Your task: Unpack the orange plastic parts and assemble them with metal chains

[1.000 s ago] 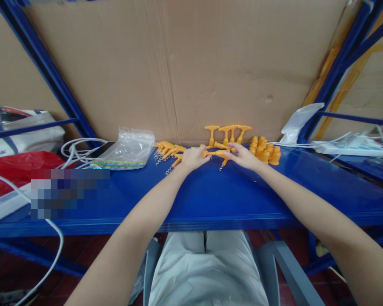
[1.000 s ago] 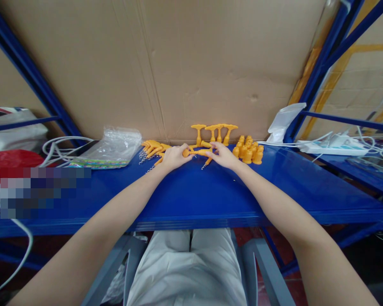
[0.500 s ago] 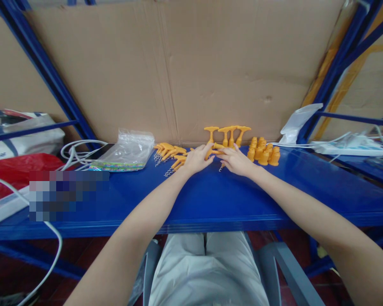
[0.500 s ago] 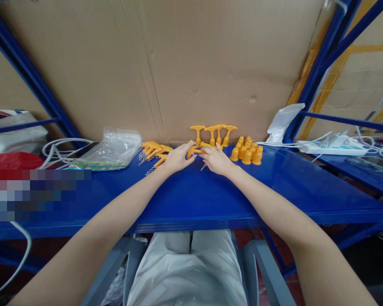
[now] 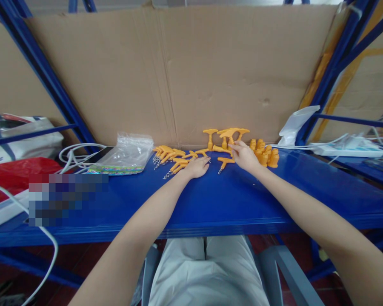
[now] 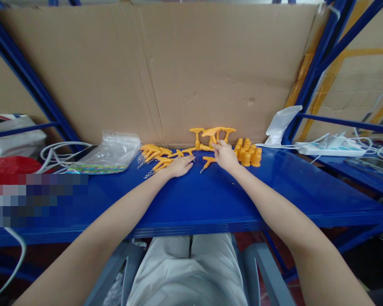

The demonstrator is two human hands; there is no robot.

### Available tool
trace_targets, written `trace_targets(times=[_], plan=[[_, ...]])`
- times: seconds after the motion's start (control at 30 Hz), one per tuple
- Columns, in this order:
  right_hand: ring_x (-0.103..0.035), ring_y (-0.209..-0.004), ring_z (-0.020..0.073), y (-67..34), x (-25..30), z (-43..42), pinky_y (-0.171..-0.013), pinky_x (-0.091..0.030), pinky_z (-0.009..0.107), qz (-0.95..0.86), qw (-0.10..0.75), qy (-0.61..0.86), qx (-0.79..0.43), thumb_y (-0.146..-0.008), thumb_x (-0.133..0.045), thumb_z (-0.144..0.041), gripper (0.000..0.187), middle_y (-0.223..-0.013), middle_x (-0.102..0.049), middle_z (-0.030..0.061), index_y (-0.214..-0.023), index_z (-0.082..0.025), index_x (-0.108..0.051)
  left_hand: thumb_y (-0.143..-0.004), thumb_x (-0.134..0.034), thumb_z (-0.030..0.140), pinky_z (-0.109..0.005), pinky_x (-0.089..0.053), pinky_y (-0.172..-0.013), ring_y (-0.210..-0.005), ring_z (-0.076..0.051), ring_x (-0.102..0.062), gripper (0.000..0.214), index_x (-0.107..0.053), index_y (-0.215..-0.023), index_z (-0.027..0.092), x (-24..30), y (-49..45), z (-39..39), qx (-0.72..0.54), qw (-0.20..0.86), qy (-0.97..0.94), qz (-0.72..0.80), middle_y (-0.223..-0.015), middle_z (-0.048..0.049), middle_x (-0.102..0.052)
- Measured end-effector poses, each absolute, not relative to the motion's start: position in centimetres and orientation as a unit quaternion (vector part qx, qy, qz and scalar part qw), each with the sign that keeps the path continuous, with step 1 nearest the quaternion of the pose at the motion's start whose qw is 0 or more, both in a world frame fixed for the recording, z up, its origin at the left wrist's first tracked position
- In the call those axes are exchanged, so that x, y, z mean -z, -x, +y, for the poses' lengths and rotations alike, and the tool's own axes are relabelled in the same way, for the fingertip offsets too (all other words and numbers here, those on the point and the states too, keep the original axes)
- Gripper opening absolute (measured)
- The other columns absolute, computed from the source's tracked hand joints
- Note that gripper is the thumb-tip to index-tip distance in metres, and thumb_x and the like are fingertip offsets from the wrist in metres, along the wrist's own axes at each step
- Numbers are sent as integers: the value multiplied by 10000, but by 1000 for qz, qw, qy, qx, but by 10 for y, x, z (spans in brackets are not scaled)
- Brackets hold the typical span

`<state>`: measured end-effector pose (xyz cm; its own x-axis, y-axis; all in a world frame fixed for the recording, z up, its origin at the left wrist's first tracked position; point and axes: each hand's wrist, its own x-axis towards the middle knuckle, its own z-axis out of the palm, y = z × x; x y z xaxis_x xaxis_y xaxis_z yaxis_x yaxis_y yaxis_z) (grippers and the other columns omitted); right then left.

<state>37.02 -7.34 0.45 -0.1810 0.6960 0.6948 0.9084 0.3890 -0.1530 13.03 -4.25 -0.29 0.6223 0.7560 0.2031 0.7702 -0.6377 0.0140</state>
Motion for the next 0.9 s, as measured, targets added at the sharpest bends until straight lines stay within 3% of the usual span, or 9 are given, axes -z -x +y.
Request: trace_targets(times=[0.27, 0.57, 0.9], plan=[[-658, -1149, 310, -386, -11, -67, -1075, -492, 470, -703, 399, 578, 113, -943, -492, -218, 386, -1278, -665, 158, -1224, -171, -752, -938, -420, 92, -364, -463, -1121, -1281, -219, -619, 410, -682, -1250, 143, -3, -130, -46, 139, 47, 913, -380, -1327, -118, -685], [-684, -1081, 291, -396, -13, -62, -1012, -524, 485, -685, 434, 575, 106, -877, -506, -179, 377, -1174, -726, 154, -1131, -157, -783, -914, -507, 89, -363, -525, -1052, -1182, -228, -678, 293, -717, -1104, 165, -8, -141, -55, 172, 31, 930, -324, -1220, -95, -739], [-685, -1111, 263, -390, -40, -44, -1020, -512, 426, -700, 424, 567, 93, -902, -511, -167, 356, -1175, -750, 135, -1132, -148, -782, -948, -468, 103, -377, -532, -1008, -1121, -235, -687, 332, -715, -1163, 163, -7, -146, -66, 197, 69, 934, -291, -1151, -100, -742]])
